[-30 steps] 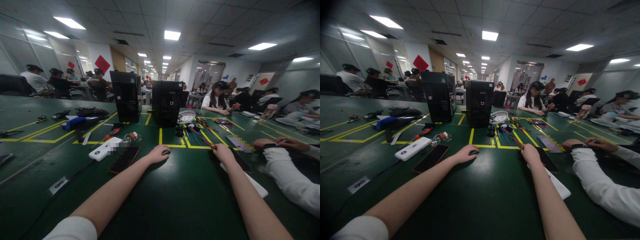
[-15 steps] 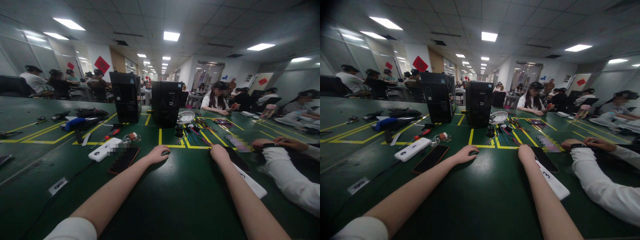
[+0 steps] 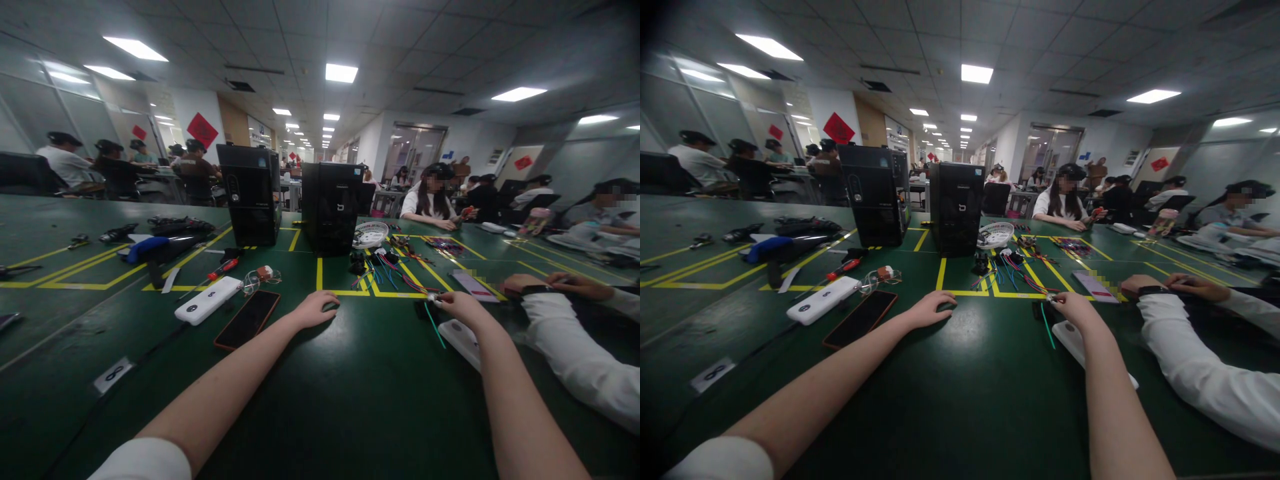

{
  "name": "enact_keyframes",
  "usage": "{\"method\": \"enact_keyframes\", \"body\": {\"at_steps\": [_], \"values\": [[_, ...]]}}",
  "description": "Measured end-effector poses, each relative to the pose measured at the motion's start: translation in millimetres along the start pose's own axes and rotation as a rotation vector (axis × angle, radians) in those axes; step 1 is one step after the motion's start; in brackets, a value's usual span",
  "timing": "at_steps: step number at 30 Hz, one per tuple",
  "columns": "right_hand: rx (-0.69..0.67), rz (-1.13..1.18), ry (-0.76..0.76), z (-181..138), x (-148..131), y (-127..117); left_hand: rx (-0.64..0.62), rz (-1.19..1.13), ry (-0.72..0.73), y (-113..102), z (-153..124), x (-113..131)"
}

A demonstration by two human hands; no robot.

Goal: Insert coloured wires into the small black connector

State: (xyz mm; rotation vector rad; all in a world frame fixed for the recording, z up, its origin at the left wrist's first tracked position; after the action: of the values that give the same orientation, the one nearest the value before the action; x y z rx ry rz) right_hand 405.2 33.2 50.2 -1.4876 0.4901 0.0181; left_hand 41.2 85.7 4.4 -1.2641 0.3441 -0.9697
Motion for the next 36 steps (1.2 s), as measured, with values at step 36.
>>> {"method": "enact_keyframes", "body": {"at_steps": [36], "values": [[-0.003, -0.044, 0.018, 0, -7, 6, -0.007, -0.01, -0.012, -1, -2, -1]]}}
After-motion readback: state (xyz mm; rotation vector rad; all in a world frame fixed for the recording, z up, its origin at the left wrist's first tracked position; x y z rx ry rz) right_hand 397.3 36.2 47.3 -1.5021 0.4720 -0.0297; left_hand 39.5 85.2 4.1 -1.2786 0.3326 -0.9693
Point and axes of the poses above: each hand's wrist, its own z-axis towards the middle knuckle, its own y-axis out of the palm, x = y × z, the point moved 6 cm from there along z, towards the middle knuckle, and after that the axes turned 10 degrees about z, right-handed, at the moved point
